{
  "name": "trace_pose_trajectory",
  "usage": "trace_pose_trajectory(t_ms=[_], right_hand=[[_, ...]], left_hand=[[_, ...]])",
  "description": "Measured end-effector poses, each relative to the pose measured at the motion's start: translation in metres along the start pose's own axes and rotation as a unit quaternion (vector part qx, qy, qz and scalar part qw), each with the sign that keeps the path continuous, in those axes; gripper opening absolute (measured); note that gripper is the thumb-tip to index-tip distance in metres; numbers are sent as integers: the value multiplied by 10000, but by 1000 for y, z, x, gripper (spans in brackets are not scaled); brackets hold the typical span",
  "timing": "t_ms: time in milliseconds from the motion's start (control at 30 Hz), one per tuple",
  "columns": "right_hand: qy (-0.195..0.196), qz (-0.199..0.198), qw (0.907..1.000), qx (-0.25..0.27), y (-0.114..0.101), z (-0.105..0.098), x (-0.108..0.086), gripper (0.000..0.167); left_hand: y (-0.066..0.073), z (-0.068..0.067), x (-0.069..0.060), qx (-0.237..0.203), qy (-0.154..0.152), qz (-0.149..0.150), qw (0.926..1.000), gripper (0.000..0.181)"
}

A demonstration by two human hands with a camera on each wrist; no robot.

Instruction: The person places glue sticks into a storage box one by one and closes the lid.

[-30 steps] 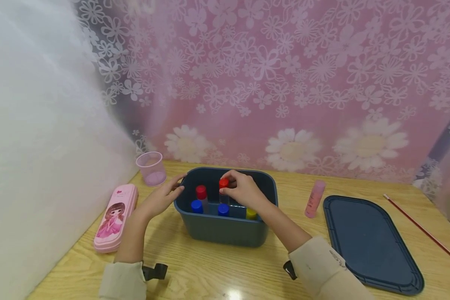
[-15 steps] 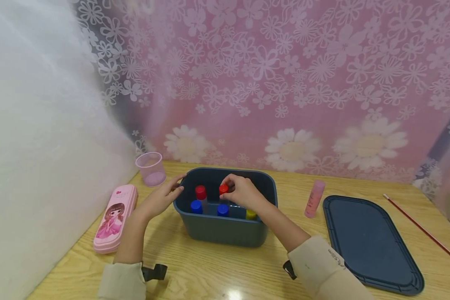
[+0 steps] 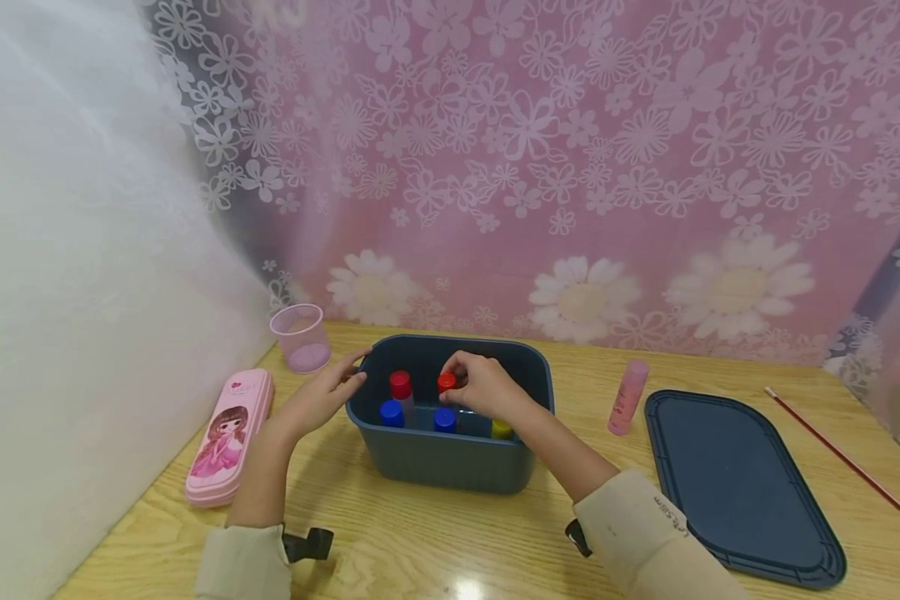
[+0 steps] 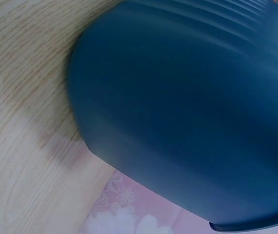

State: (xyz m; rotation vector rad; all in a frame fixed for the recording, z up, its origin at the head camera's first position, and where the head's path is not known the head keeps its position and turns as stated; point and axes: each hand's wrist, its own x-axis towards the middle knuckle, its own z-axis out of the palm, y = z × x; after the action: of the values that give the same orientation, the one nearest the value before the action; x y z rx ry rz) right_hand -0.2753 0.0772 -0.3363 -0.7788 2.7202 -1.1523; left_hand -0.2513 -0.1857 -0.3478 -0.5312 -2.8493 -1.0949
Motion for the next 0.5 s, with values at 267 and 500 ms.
trace_pose_trajectory(t_ms=[267,500], right_hand=[[-16,-10,9999,-131,-1,-1,-2,24],[21,-15,9996,-265,-4,-4,-5,28]], left_hand=[[0,0,0,-5,-1,15,10000,48],[1,0,0,12,15,1,10000,48]])
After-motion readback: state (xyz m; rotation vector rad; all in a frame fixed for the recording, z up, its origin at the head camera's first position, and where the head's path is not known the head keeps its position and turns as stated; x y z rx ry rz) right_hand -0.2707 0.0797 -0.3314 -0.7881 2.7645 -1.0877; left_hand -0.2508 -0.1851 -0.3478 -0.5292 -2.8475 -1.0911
